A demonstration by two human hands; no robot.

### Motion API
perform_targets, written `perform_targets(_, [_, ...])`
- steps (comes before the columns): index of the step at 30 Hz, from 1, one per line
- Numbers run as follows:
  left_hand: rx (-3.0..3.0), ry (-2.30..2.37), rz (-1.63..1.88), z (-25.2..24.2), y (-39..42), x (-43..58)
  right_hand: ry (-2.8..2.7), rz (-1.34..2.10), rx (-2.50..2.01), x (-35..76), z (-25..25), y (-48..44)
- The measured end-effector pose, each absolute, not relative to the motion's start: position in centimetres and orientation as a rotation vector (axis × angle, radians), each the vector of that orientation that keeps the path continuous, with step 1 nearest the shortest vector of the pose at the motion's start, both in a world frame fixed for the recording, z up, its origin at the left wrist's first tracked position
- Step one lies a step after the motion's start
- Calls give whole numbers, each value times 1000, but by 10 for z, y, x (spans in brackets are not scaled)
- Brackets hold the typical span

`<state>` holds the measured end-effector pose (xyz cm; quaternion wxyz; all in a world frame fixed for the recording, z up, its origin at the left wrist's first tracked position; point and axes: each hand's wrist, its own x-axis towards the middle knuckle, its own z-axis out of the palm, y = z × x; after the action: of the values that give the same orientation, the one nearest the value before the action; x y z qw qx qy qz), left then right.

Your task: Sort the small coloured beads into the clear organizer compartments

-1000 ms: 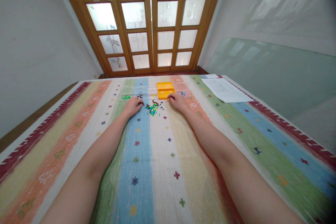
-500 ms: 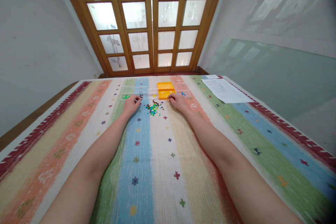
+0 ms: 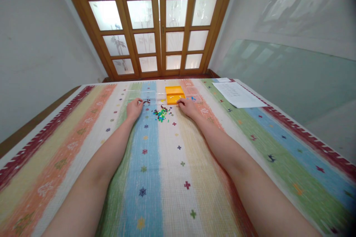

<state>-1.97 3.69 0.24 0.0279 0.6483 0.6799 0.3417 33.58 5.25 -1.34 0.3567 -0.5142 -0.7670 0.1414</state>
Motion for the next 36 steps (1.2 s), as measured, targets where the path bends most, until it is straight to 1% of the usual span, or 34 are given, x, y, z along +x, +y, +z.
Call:
perform_targets(3, [2065,2023,1023,2,33,-17,-1981,367,-1341,336,-12,51])
perform_targets(9, [2329,1679,794,4,21,0,-1987,365,-1327,336,-11,51])
perform_targets(12, [2442,1562,734,5,18,6,-1990,365,-1329,337,-12,51])
perform_targets(20, [2533,1508,681,8,14,3,-1999,349,-1328,336,-12,52])
perform_targets(27, [2533,1529,704,6,14,7,-2010,357,-1345,335,-10,50])
perform_targets(36, [2213,1729,961,3,16,4,-1993,355,-1331,336,-13,52])
